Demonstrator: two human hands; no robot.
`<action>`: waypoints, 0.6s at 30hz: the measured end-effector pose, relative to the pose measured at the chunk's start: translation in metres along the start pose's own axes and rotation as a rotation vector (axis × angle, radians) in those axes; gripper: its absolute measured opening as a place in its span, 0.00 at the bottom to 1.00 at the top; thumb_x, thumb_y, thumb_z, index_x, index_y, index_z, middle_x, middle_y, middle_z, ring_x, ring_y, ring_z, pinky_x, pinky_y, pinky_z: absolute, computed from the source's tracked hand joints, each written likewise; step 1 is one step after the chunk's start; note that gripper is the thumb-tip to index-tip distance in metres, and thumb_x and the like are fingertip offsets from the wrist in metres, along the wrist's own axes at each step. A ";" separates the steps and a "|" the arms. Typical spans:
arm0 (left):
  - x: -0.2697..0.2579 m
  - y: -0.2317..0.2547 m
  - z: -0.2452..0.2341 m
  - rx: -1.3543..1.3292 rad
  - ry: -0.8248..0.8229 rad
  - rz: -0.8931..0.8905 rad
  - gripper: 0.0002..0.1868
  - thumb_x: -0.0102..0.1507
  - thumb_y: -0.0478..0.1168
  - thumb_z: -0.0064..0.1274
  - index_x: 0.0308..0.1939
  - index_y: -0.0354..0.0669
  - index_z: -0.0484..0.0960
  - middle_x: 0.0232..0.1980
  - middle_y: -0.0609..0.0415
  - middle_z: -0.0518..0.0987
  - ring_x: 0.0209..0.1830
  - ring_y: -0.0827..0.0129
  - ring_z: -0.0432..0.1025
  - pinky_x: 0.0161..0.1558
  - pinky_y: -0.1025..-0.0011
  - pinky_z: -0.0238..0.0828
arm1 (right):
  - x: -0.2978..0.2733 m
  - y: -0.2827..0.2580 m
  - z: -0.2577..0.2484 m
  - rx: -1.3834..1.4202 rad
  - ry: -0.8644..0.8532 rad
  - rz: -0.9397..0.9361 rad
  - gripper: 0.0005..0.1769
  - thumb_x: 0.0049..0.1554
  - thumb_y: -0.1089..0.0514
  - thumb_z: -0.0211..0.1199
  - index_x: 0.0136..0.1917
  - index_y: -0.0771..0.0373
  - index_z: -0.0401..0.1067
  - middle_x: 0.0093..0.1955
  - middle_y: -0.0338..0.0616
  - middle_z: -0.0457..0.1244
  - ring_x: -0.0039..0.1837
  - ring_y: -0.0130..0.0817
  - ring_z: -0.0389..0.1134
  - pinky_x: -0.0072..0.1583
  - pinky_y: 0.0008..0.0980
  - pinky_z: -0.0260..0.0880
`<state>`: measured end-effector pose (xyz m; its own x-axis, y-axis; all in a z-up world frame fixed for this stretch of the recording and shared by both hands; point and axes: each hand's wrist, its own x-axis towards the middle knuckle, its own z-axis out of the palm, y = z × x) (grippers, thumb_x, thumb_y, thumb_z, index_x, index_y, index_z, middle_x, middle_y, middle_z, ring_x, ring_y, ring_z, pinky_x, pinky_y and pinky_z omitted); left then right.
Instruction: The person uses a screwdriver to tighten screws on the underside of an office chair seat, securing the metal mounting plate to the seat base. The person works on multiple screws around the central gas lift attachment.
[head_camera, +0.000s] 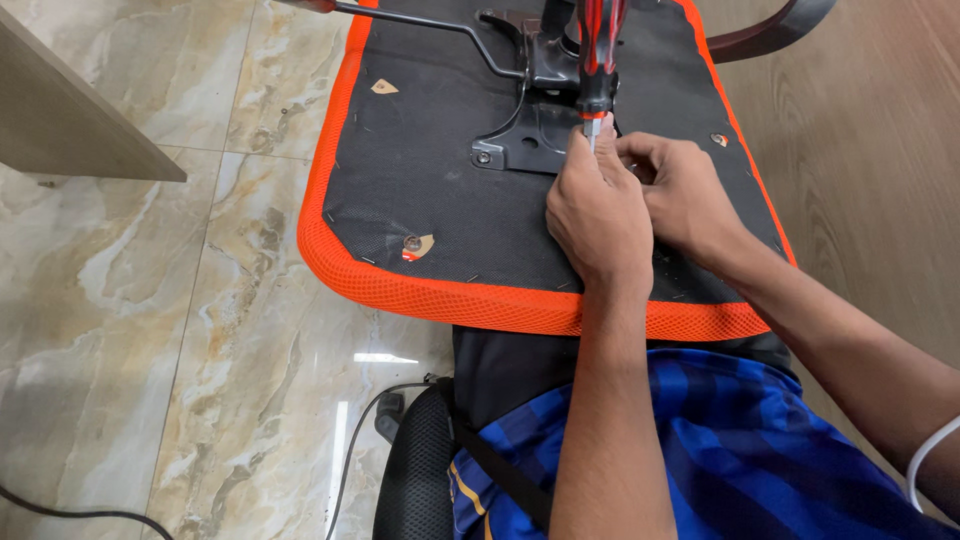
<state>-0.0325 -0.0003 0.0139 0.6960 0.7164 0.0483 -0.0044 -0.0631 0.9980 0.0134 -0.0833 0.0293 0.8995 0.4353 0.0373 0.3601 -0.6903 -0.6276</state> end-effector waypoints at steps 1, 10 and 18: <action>0.000 -0.001 0.001 -0.035 0.037 0.059 0.15 0.73 0.45 0.43 0.48 0.39 0.81 0.38 0.43 0.85 0.39 0.47 0.81 0.38 0.53 0.75 | -0.003 0.004 0.002 -0.017 -0.007 -0.069 0.15 0.57 0.60 0.67 0.55 0.69 0.75 0.44 0.45 0.71 0.46 0.26 0.69 0.48 0.31 0.70; 0.001 0.001 -0.002 -0.066 0.025 0.004 0.15 0.73 0.45 0.43 0.50 0.39 0.81 0.38 0.44 0.85 0.37 0.52 0.82 0.37 0.57 0.76 | 0.000 0.019 0.009 0.019 0.067 -0.103 0.15 0.55 0.62 0.68 0.55 0.68 0.74 0.48 0.42 0.66 0.46 0.26 0.65 0.47 0.29 0.67; -0.002 0.008 -0.001 -0.020 -0.086 -0.056 0.17 0.73 0.49 0.43 0.44 0.41 0.81 0.28 0.48 0.83 0.27 0.56 0.81 0.29 0.58 0.73 | 0.013 0.044 -0.020 0.972 -0.044 0.255 0.16 0.58 0.73 0.51 0.57 0.65 0.70 0.50 0.37 0.65 0.46 0.20 0.63 0.51 0.21 0.65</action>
<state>-0.0342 -0.0018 0.0217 0.7544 0.6564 -0.0107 0.0226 -0.0096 0.9997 0.0463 -0.1201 0.0178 0.9045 0.3747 -0.2035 -0.2182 -0.0034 -0.9759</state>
